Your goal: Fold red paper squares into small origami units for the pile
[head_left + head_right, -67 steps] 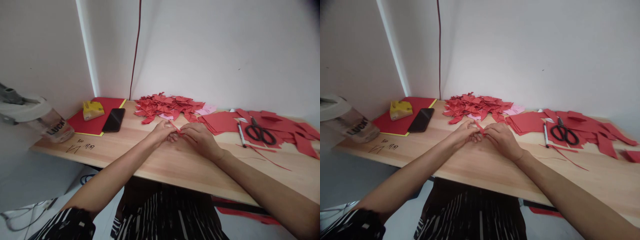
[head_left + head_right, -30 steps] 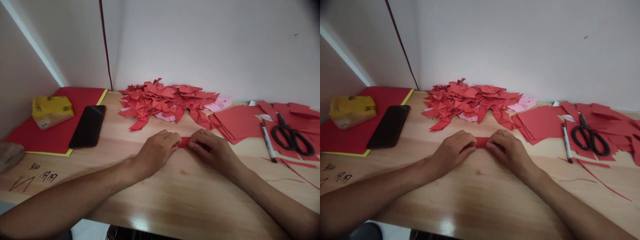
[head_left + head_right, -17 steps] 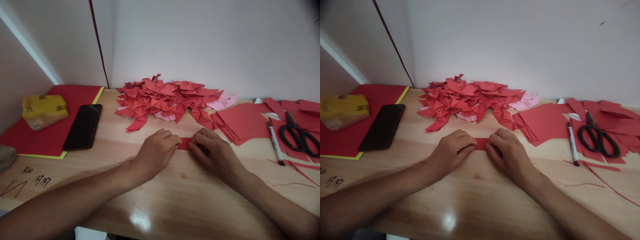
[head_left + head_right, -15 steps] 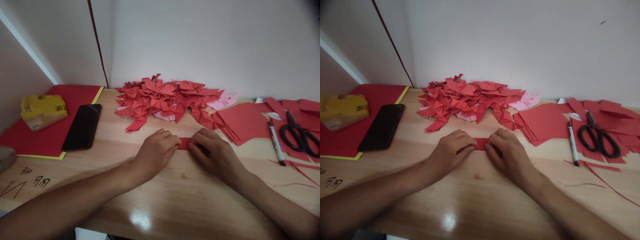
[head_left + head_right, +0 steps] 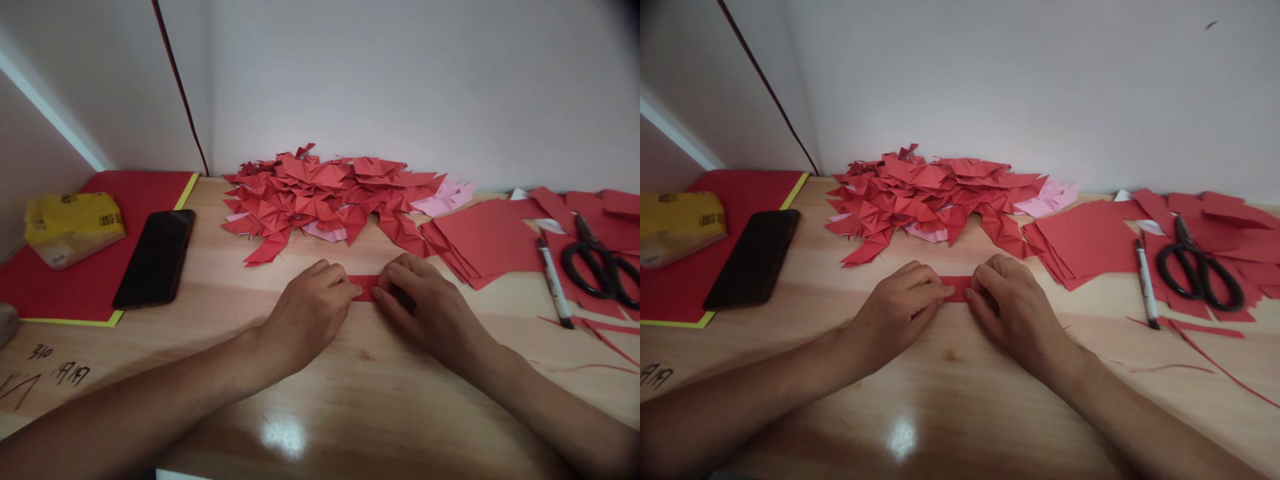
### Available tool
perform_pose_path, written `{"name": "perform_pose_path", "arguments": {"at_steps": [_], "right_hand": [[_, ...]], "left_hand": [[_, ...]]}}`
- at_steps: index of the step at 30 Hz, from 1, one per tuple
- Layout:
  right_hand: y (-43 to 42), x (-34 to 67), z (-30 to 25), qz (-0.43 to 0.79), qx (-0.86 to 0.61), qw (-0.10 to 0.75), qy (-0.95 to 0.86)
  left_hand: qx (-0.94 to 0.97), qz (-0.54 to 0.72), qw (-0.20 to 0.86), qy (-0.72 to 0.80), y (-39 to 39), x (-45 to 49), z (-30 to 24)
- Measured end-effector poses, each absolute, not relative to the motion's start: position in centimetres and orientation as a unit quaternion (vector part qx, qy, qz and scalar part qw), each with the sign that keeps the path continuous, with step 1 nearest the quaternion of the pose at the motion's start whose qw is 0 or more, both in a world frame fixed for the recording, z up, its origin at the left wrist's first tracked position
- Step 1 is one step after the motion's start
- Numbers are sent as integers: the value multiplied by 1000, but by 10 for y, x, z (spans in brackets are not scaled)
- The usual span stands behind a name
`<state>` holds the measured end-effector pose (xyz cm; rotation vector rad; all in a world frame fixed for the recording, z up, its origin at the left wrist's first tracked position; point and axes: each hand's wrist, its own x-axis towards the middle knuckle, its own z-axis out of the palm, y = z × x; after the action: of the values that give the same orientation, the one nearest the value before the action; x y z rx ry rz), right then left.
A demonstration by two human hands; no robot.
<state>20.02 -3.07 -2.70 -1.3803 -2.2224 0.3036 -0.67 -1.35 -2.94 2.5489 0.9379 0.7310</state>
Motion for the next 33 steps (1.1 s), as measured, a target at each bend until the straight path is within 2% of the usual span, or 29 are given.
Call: {"name": "perform_pose_path", "arguments": {"at_steps": [13, 33], "right_hand": [[-30, 199, -26, 98, -503, 241, -824], [-32, 204, -27, 86, -489, 235, -835]], "left_hand": [[904, 228, 120, 340, -16, -6, -35], [952, 161, -107, 236, -20, -10, -26]]}}
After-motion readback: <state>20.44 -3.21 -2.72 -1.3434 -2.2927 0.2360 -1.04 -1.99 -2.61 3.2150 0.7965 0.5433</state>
